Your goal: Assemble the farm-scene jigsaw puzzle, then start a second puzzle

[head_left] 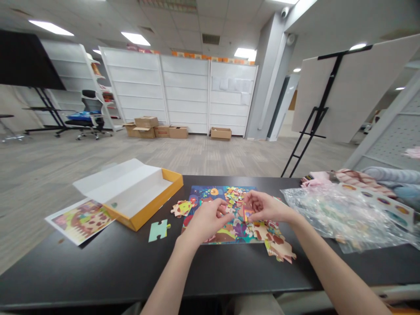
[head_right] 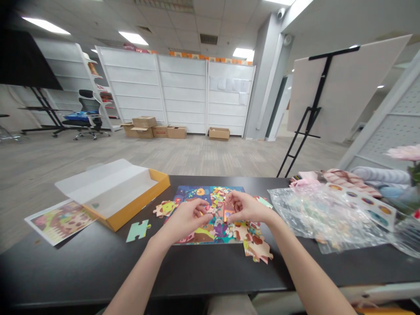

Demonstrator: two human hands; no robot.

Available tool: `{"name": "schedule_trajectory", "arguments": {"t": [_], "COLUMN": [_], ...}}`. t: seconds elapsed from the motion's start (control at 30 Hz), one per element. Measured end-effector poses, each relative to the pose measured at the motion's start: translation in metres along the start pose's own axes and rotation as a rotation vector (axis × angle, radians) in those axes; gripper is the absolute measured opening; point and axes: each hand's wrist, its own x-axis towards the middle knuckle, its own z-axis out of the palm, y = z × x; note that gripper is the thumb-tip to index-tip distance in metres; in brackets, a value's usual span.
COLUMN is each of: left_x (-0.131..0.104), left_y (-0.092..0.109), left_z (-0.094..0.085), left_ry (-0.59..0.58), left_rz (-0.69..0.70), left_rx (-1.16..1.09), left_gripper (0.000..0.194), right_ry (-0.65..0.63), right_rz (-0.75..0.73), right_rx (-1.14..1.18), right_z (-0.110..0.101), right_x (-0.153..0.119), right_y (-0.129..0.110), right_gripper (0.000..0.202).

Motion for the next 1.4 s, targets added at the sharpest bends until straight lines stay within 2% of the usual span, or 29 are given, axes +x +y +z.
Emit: {"name": "schedule_trajectory", "arguments": {"t": [0.17,0.3,0.43,0.57,0.67,0.77,0.9,1.0,1.17,1.3,1.4], "left_x": [0.003,0.008,0.010,0.008,0.007,0.008,0.006,0.002,-0.001,-0.003,-0.002], "left_y": [0.002,0.007,0.011,0.012,0.011,0.009,0.004,0.001,0.000,0.000,-0.004], "left_z": [0.018,0.018,0.010,0.009,0.013,0.014,0.009,0.006,0.010,0.014,0.008], "left_ry": [-0.097,-0.031,0.076,-0.009,-0.039,0.015,0.034,0.055,0.187,0.187,0.172], "left_rz": [0.020,0.007,-0.050,-0.039,-0.027,-0.014,0.003,0.106,0.235,0.221,0.216], "left_rx": [-0.270,-0.416,-0.535,-0.552,-0.550,-0.554,-0.425,-0.215,0.078,0.201,0.261], "left_gripper": [0.058,0.059,0.050,0.053,0.055,0.053,0.057,0.068,0.060,0.053,0.052], "right_ry": [-0.105,-0.206,-0.160,-0.063,-0.123,-0.142,0.045,0.158,0.180,0.157,0.188], "right_rz": [0.016,0.075,0.051,-0.025,-0.017,0.028,0.074,0.082,0.059,0.057,0.052], "right_rx": [0.168,0.152,0.056,0.147,0.229,0.263,0.266,0.257,0.253,0.265,0.255], "right_z": [0.016,0.018,0.017,0.016,0.016,0.017,0.018,0.019,0.023,0.027,0.023], "right_x": [0.006,0.006,0.006,0.007,0.006,0.006,0.009,0.012,0.015,0.016,0.016], "right_y": [-0.002,0.000,-0.002,-0.005,-0.006,-0.007,-0.004,0.001,0.006,0.005,0.005], "right_gripper": [0.043,0.043,0.044,0.039,0.036,0.037,0.042,0.043,0.041,0.041,0.042]}}
